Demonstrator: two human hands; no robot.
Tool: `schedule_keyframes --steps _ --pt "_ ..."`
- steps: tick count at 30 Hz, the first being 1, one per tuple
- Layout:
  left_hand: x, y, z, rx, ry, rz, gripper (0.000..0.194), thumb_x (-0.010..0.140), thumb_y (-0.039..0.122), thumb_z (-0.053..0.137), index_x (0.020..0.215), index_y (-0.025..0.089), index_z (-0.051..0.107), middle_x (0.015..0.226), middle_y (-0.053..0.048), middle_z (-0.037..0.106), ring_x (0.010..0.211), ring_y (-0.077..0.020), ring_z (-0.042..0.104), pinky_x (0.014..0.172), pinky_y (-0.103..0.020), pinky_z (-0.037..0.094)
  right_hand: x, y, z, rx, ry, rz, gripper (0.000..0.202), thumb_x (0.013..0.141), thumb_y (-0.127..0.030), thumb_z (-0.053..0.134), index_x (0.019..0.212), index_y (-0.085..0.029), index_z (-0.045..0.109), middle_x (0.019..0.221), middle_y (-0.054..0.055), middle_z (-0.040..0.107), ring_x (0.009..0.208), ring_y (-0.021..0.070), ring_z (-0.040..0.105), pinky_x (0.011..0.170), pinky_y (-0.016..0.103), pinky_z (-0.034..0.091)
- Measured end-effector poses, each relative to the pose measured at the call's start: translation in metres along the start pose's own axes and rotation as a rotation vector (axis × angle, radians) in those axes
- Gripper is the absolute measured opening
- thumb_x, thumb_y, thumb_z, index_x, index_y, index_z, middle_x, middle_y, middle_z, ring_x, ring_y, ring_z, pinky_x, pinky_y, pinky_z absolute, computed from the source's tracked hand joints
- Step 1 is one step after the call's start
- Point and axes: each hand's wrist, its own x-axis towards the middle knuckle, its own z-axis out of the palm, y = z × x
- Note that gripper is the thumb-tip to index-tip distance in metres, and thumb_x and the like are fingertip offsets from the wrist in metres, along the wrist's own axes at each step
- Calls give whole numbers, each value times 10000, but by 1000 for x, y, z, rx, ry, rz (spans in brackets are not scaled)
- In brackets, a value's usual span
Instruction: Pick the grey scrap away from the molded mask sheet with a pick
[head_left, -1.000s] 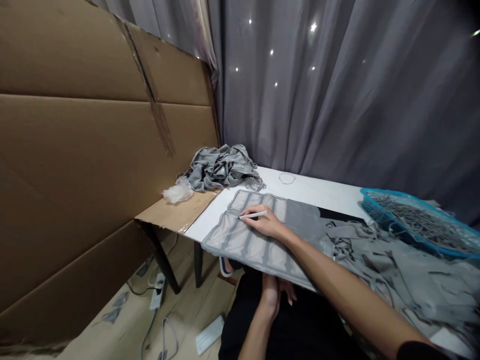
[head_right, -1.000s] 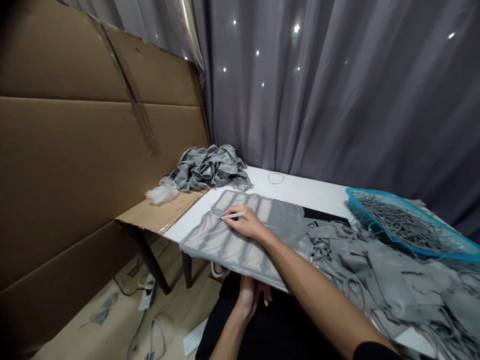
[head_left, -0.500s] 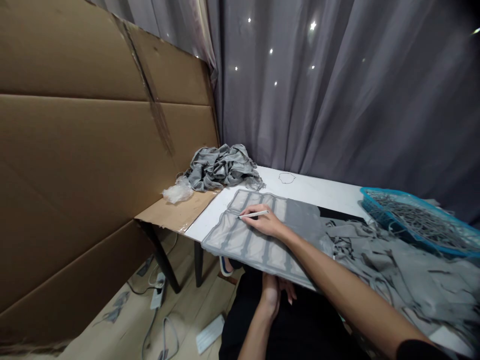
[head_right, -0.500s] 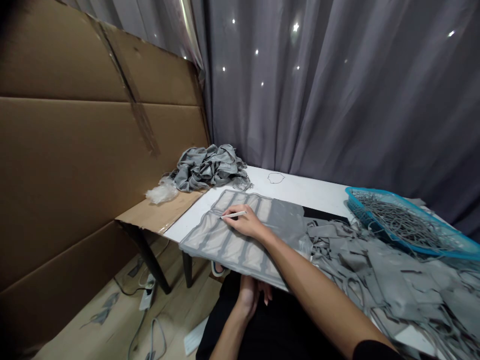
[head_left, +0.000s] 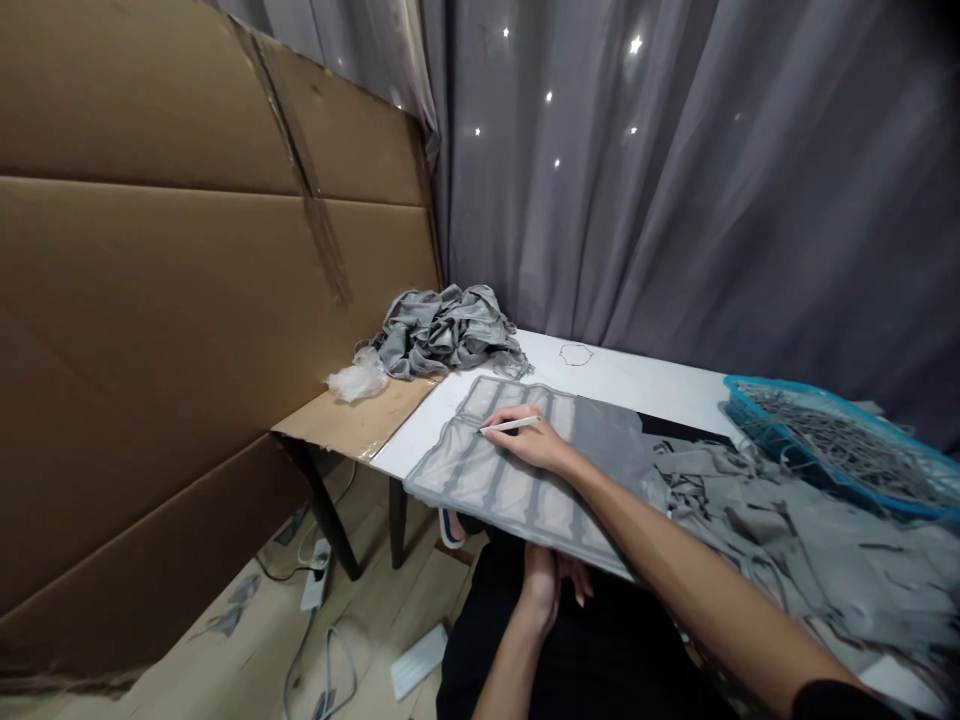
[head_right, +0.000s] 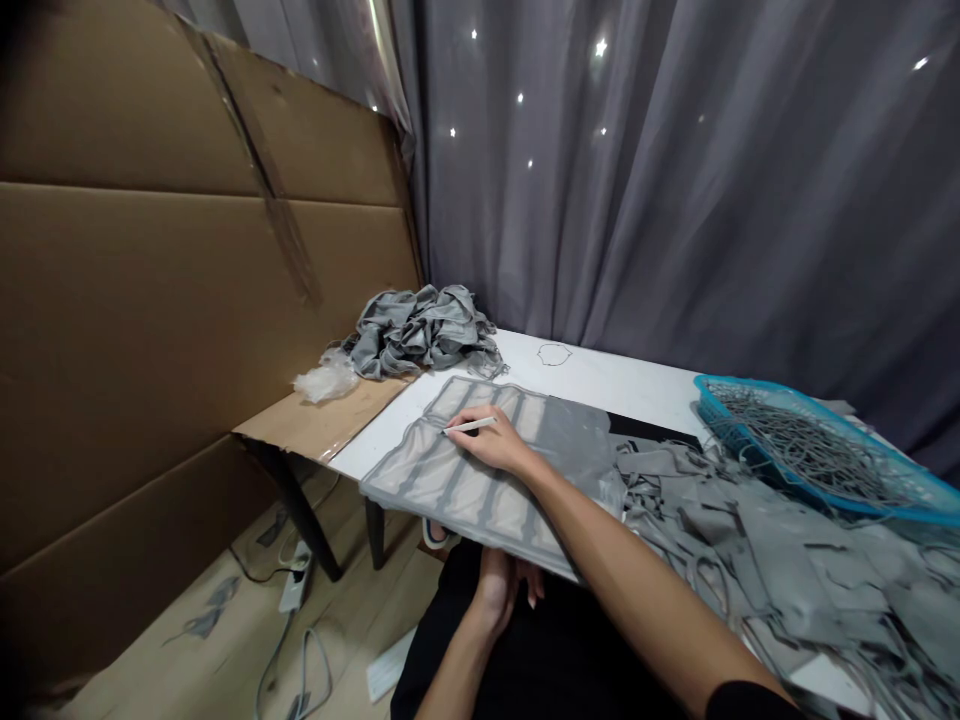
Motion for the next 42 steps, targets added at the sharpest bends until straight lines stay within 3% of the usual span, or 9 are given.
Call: schedule_keyframes --steps 11,20,25,33,42 --pt "0 0 2 13 33 -24 755 901 845 709 750 106 704 495 -135 673 381 -226 659 323 -232 430 0 0 0 38 -5 3 141 942 -307 771 880 -216 858 998 65 881 884 239 791 813 316 562" --pt "1 2 6 4 33 -18 777 874 884 704 791 111 715 509 -117 689 341 -203 622 319 -233 446 -4 -6 -2 -49 -29 -117 130 909 -203 748 787 -220 792 1039 66 887 922 250 814 868 332 571" --pt "-1 1 5 -10 14 -17 736 948 822 660 867 94 730 508 -108 683 358 -209 635 333 -236 445 -4 -4 -2 -86 -27 -119 126 973 -267 735 900 -222 829 1024 76 883 890 249 805 841 332 576" --pt "1 -1 3 -6 4 -28 741 962 806 632 934 73 742 537 -135 704 405 -246 677 363 -263 457 -4 -3 -2 -168 -56 -163 132 977 -240 728 901 -238 835 1122 84 888 999 278 817 929 368 584" --pt "-1 2 6 12 22 -21 731 955 811 631 932 90 747 508 -104 683 391 -236 668 344 -246 431 -5 -7 -3 -360 -141 -206 244 963 -202 695 1138 -237 860 1082 101 866 980 288 767 888 350 551"
